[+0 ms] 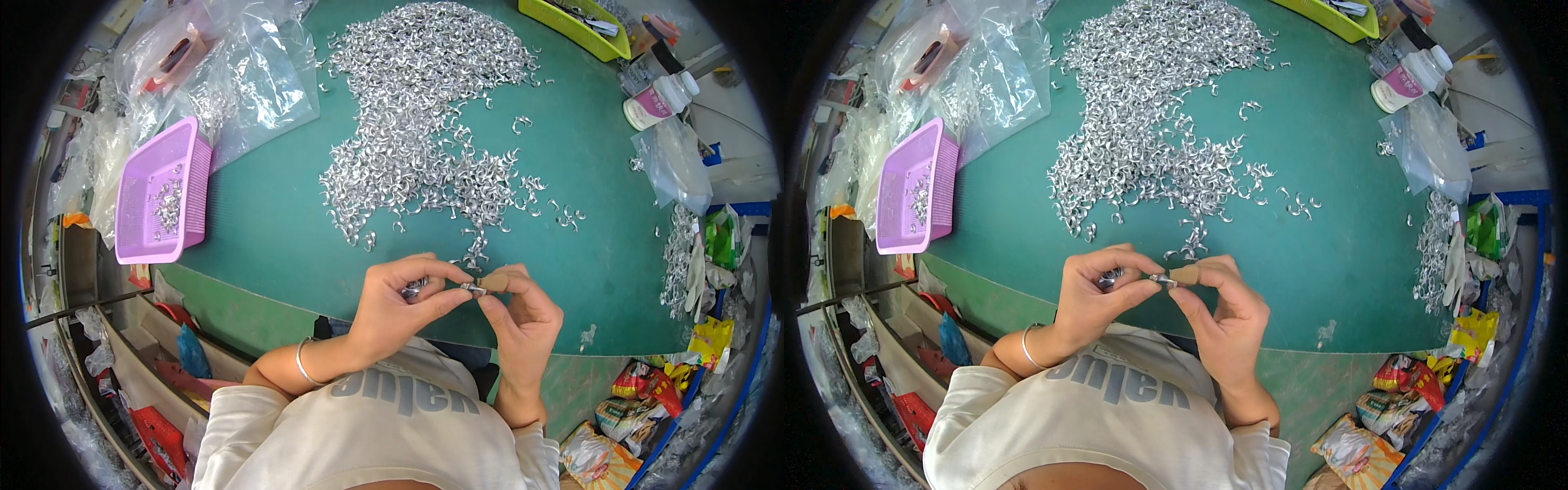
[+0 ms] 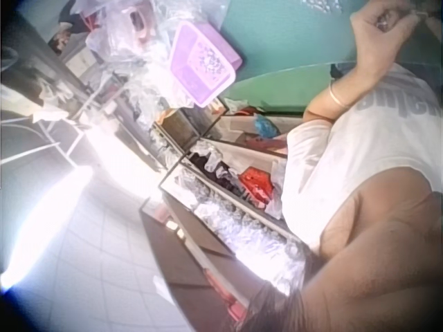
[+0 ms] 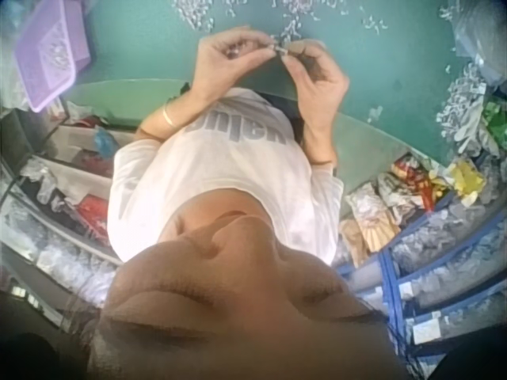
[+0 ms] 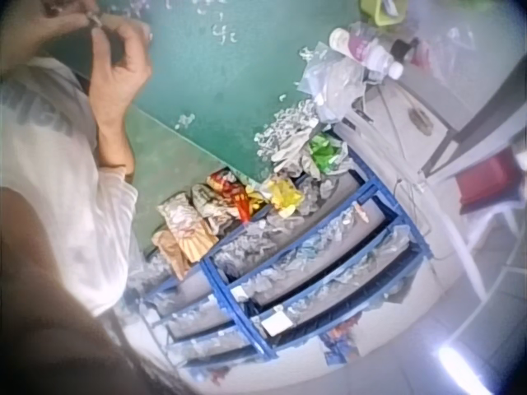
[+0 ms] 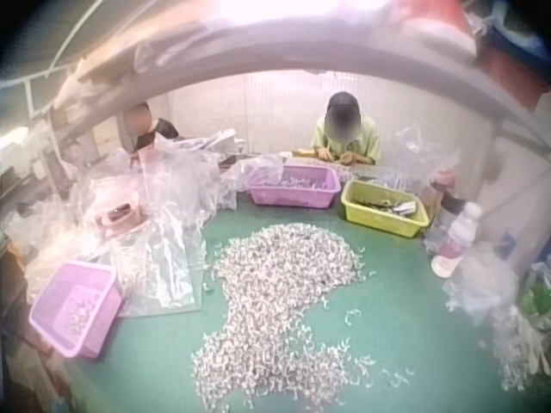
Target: The person picks up and connects small silver-colored metal components by hand, placing the assembled units into a purple plastic tray.
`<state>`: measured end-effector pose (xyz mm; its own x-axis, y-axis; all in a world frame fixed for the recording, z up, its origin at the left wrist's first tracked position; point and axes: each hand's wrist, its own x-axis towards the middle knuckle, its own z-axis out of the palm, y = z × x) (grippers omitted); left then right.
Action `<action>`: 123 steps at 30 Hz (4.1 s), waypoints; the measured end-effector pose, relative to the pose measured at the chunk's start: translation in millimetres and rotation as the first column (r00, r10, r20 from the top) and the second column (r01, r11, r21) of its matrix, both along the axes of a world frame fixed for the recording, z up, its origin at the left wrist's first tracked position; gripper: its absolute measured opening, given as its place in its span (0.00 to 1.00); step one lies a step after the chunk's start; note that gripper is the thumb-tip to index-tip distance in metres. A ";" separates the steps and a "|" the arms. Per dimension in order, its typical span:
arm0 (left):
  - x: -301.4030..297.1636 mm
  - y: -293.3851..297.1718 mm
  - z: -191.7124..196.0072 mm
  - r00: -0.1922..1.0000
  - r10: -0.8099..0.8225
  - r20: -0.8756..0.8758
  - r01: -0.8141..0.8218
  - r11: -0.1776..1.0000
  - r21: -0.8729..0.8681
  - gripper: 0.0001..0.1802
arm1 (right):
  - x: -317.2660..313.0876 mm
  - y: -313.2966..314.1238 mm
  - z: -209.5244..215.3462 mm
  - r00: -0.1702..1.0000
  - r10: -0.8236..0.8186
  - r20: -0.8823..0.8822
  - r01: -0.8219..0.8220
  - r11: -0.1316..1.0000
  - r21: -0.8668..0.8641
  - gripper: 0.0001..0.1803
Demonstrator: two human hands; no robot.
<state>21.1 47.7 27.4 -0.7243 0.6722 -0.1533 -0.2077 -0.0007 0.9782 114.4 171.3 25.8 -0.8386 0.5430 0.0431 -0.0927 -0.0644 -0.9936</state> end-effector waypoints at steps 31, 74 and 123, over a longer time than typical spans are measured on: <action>-98.0 59.0 18.8 0.864 -0.204 0.461 0.235 0.972 -0.011 0.13 | 13.5 36.0 -49.6 0.953 -0.233 0.194 -0.011 0.614 0.789 0.07; 10.7 10.7 -5.9 0.987 -0.039 -0.155 0.043 0.999 0.021 0.07 | 15.9 -13.8 -24.3 0.980 -0.162 -0.119 0.073 0.838 -0.541 0.06; -15.7 -6.4 -24.5 0.739 -0.176 0.650 0.010 0.968 0.252 0.07 | 5.3 16.0 -33.3 0.958 -0.152 0.244 0.090 0.965 0.245 0.06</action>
<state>5.4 41.3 3.0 -0.4258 0.8059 -0.4114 -0.8121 -0.1399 0.5665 119.7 187.2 -7.5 -0.7660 0.6421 -0.0313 0.1768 0.1636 -0.9706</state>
